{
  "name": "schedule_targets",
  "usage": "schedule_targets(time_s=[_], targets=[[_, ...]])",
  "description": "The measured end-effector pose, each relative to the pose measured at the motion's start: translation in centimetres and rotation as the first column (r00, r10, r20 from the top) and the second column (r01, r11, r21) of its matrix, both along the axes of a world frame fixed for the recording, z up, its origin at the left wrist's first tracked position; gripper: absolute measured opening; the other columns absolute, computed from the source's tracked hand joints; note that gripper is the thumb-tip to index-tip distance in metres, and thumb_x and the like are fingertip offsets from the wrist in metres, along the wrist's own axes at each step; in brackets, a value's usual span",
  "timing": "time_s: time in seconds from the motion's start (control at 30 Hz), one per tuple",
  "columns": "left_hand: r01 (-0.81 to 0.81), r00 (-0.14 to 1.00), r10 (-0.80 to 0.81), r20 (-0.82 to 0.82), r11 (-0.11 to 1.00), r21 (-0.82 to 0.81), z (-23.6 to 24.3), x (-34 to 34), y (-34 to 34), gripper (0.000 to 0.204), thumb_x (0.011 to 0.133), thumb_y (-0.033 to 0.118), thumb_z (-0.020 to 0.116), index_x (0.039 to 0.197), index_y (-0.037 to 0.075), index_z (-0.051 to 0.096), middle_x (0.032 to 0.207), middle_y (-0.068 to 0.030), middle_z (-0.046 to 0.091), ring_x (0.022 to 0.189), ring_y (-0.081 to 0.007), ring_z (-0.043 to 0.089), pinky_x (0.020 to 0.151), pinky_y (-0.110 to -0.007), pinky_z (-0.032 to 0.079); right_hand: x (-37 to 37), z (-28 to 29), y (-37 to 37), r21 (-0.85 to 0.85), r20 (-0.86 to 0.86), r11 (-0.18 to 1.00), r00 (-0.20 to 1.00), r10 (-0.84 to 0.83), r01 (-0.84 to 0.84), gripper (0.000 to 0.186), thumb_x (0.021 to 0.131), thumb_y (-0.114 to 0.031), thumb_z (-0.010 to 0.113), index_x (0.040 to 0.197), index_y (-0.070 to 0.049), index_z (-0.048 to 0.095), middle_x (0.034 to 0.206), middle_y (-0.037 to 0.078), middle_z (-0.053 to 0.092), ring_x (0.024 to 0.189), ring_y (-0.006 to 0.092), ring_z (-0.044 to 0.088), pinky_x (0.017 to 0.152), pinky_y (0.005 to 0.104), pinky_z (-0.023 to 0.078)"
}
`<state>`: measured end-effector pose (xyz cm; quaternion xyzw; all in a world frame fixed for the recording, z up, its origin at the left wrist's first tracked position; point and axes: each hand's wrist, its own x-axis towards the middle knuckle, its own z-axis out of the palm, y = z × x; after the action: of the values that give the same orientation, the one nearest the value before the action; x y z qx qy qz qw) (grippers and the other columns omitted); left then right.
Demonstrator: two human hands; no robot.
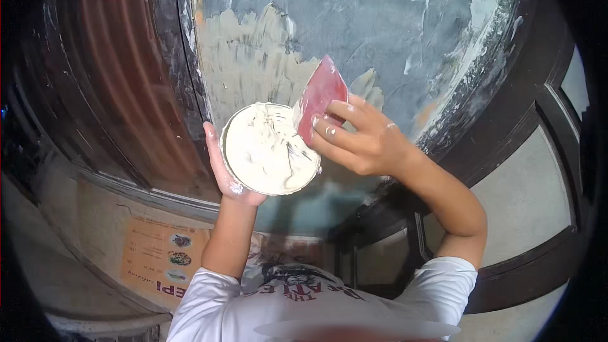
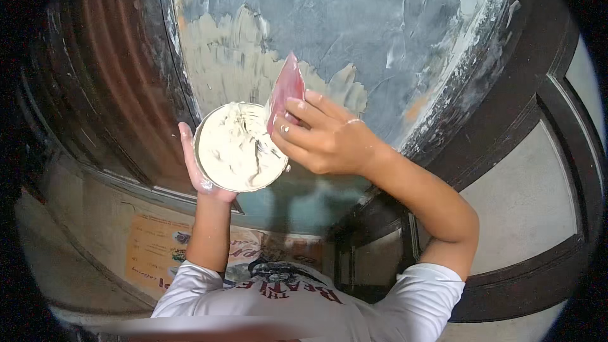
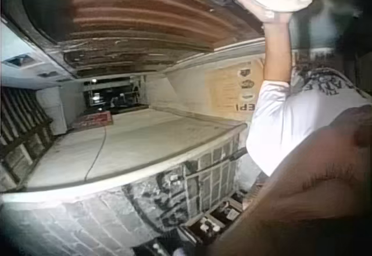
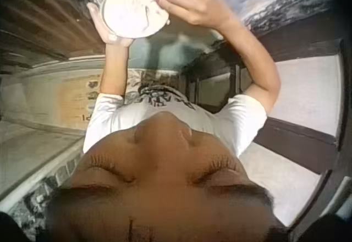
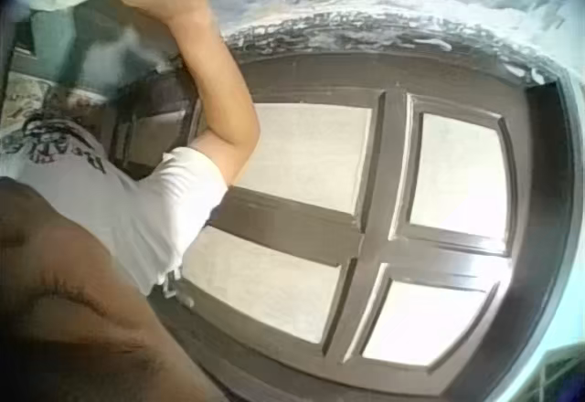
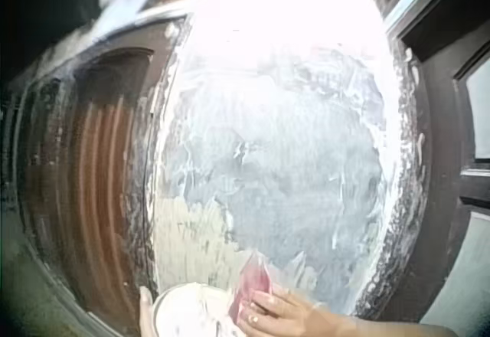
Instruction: The person applies wall putty to a plaster wall surface using a putty knife to scoop putty from a bowl and spread it onto the wall.
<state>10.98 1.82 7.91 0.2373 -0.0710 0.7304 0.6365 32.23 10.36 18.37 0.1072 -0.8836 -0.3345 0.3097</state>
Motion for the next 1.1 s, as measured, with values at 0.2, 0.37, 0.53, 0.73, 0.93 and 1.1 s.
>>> schedule_targets(time_s=[0.2, 0.37, 0.53, 0.73, 0.93, 1.1], targets=[[0.031, 0.999, -0.032, 0.029, 0.998, 0.048, -0.8, -0.5, 0.5, 0.093, 0.099, 0.074, 0.038, 0.146, -0.005, 0.048, 0.146, -0.0223, 0.056, 0.129, -0.0379, 0.059, 0.111, -0.051, 0.047, -0.7, 0.1, 0.4, -0.026, -0.093, 0.999, 0.995, 0.031, -0.033, 0.028, 0.072, -0.014, 0.074, 0.099, -0.006, 0.071, 0.103, 0.006, 0.068, 0.099, 0.0283, 0.064, 0.081, 0.0425, 0.054], [0.023, 0.999, -0.024, 0.04, 1.0, 0.019, -1.2, -1.2, 0.9, 0.096, 0.096, 0.079, 0.036, 0.147, -0.001, 0.048, 0.146, -0.0211, 0.056, 0.13, -0.0371, 0.057, 0.112, -0.052, 0.044, -1.1, 0.6, 0.1, -0.049, -0.148, 0.999, 0.989, -0.023, 0.015, 0.029, 0.072, -0.014, 0.072, 0.1, -0.008, 0.072, 0.102, 0.003, 0.069, 0.096, 0.0257, 0.063, 0.073, 0.0375, 0.051], [-0.058, 0.998, 0.058, -0.002, 0.997, -0.057, -1.8, -1.7, 1.4, 0.097, 0.095, 0.079, 0.038, 0.147, -0.001, 0.049, 0.147, -0.0207, 0.055, 0.131, -0.0378, 0.056, 0.112, -0.053, 0.044, -2.2, 1.5, 1.5, -0.045, -0.268, 0.978, 0.941, -0.208, 0.204, 0.035, 0.072, -0.01, 0.071, 0.106, -0.012, 0.068, 0.103, 0.0, 0.07, 0.09, 0.0239, 0.06, 0.074, 0.0381, 0.042], [-0.086, 0.996, 0.088, 0.02, 0.992, -0.092, -2.2, -2.2, 1.2, 0.096, 0.095, 0.078, 0.04, 0.149, -0.001, 0.047, 0.149, -0.0222, 0.053, 0.132, -0.0416, 0.054, 0.111, -0.058, 0.044, -4.8, 5.9, 7.0, -0.24, -0.435, 0.941, 0.84, -0.323, 0.238, 0.025, 0.086, -0.011, 0.068, 0.111, -0.015, 0.068, 0.106, 0.0, 0.071, 0.096, 0.0248, 0.059, 0.083, 0.0435, 0.035], [-0.085, 0.996, 0.084, -0.037, 0.996, -0.028, -2.7, -2.9, 1.3, 0.095, 0.096, 0.079, 0.036, 0.146, 0.0, 0.05, 0.145, -0.0187, 0.057, 0.13, -0.037, 0.056, 0.11, -0.053, 0.046, -6.1, 7.0, 10.2, -0.349, -0.457, 0.9, 0.791, -0.408, 0.263, 0.022, 0.091, -0.014, 0.068, 0.114, -0.014, 0.069, 0.106, 0.002, 0.072, 0.098, 0.0269, 0.06, 0.085, 0.047, 0.034], [-0.12, 0.993, 0.118, -0.02, 0.987, -0.104, -2.7, -3.4, 1.2, 0.095, 0.095, 0.079, 0.039, 0.148, 0.001, 0.049, 0.147, -0.0201, 0.054, 0.131, -0.0407, 0.055, 0.109, -0.061, 0.044, -6.2, 7.6, 11.3, -0.369, -0.5, 0.884, 0.741, -0.449, 0.287, 0.023, 0.093, -0.019, 0.066, 0.114, -0.013, 0.07, 0.105, 0.004, 0.073, 0.1, 0.0281, 0.062, 0.087, 0.0481, 0.036]])
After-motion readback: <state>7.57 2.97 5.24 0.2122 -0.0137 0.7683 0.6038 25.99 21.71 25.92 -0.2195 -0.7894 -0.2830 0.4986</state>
